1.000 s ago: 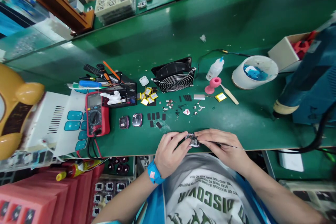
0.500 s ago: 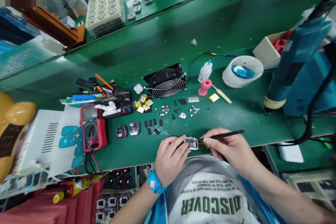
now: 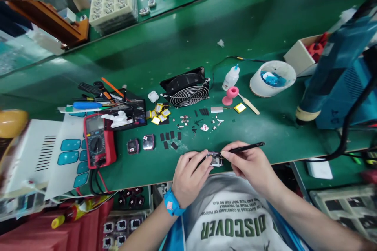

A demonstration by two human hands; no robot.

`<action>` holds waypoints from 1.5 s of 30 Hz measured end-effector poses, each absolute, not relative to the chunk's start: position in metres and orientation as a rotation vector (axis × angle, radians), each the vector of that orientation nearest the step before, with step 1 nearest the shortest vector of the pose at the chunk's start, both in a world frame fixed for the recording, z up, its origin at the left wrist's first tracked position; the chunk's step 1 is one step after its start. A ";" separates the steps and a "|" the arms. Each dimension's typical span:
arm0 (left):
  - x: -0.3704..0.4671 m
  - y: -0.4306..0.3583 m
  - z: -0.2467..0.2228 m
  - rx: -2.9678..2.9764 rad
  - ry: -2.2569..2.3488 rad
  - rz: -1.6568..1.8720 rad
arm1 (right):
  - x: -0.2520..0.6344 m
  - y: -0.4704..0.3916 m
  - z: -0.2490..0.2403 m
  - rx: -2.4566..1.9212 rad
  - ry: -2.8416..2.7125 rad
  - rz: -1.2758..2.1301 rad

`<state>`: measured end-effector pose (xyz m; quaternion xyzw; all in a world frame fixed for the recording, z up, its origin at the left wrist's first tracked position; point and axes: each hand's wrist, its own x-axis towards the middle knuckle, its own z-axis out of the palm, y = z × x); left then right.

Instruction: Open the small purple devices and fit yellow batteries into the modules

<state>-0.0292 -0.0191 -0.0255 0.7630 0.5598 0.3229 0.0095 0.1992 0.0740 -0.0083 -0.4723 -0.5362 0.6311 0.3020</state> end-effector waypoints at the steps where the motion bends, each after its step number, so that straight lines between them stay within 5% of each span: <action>1: -0.029 -0.019 -0.025 2.385 1.747 1.005 | 0.199 0.074 -0.007 -1.262 -1.368 1.720; 13: -0.030 -0.021 -0.026 2.382 1.750 0.959 | 0.191 0.080 0.005 -1.298 -1.047 1.962; 45: -0.029 -0.017 -0.026 2.437 1.738 1.011 | 0.188 0.082 0.014 -1.469 -0.973 1.945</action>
